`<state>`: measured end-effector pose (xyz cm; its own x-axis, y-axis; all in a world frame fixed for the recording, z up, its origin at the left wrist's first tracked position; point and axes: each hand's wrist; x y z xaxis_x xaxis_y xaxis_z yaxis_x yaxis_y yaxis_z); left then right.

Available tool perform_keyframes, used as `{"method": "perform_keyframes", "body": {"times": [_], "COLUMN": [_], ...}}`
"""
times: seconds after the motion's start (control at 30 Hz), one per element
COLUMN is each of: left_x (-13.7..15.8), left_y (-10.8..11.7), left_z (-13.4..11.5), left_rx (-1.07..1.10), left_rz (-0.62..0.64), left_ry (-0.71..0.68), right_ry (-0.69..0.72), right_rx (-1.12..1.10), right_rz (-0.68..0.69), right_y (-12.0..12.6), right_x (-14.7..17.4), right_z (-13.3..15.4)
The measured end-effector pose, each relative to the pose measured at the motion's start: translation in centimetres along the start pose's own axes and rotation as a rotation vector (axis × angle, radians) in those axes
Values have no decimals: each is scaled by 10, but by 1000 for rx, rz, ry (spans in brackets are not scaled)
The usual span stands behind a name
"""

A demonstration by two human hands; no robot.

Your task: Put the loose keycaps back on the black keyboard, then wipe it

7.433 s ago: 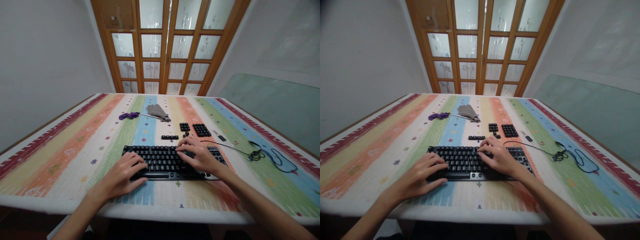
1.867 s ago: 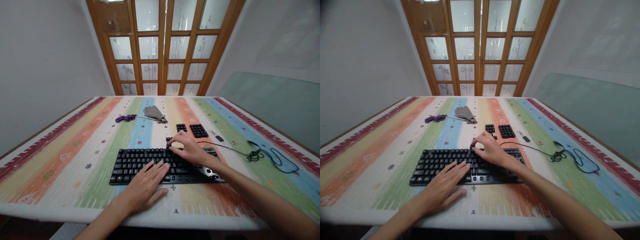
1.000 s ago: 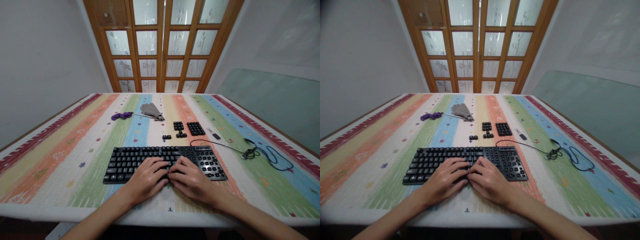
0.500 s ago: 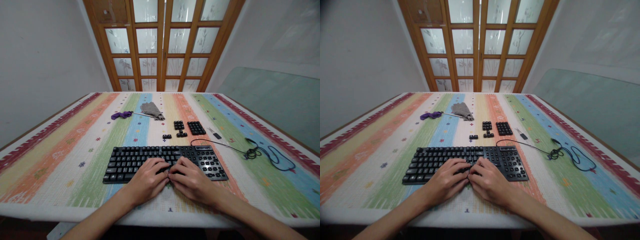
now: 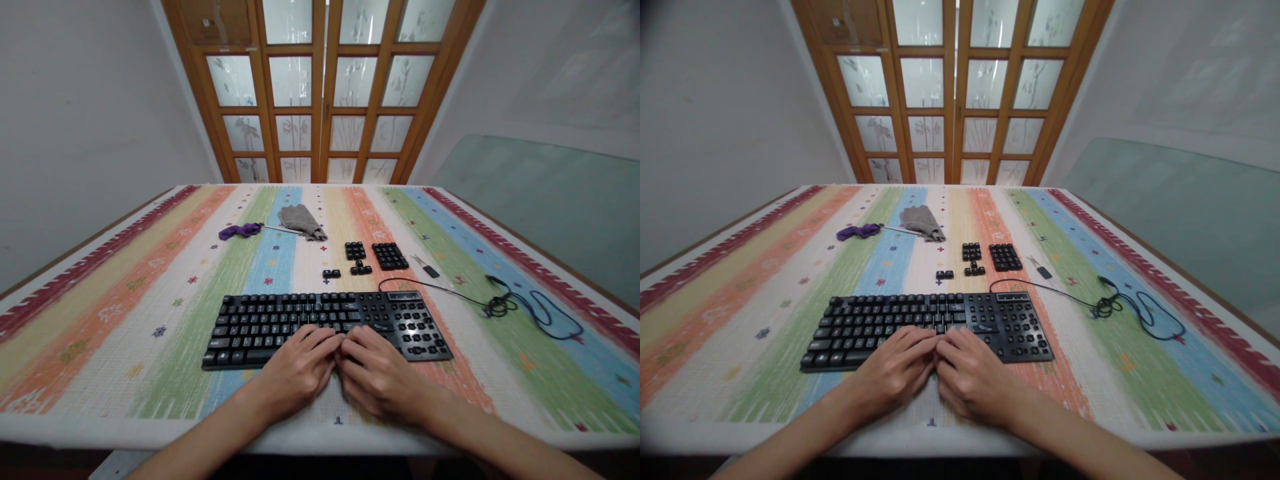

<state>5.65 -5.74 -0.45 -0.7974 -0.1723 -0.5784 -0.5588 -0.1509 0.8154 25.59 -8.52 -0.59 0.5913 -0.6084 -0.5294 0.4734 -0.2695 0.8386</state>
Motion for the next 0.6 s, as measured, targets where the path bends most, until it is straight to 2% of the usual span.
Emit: {"method": "perform_keyframes", "body": {"times": [0.23,0.47,0.6], "left_x": [0,5,12], "left_y": [-1,5,13], "left_z": [1,5,11], "left_rx": [-64,40,-5], "left_rz": [5,24,88], "left_ry": [-64,8,75], "right_ry": [43,-21,-46], "right_rx": [39,-103,-187], "right_rz": [-3,56,53], "right_y": [1,10,21], "right_x": [-2,-7,-22], "right_z": [-1,-7,-21]}}
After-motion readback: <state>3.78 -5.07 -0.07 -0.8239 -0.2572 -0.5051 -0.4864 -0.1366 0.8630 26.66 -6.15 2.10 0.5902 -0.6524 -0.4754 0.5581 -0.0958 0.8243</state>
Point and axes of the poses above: each hand's wrist, its own x-axis away from the middle knuckle, its own y-axis out of the back of the hand, z = x × y, and after that the axes turned 9 degrees about -y, right-handed
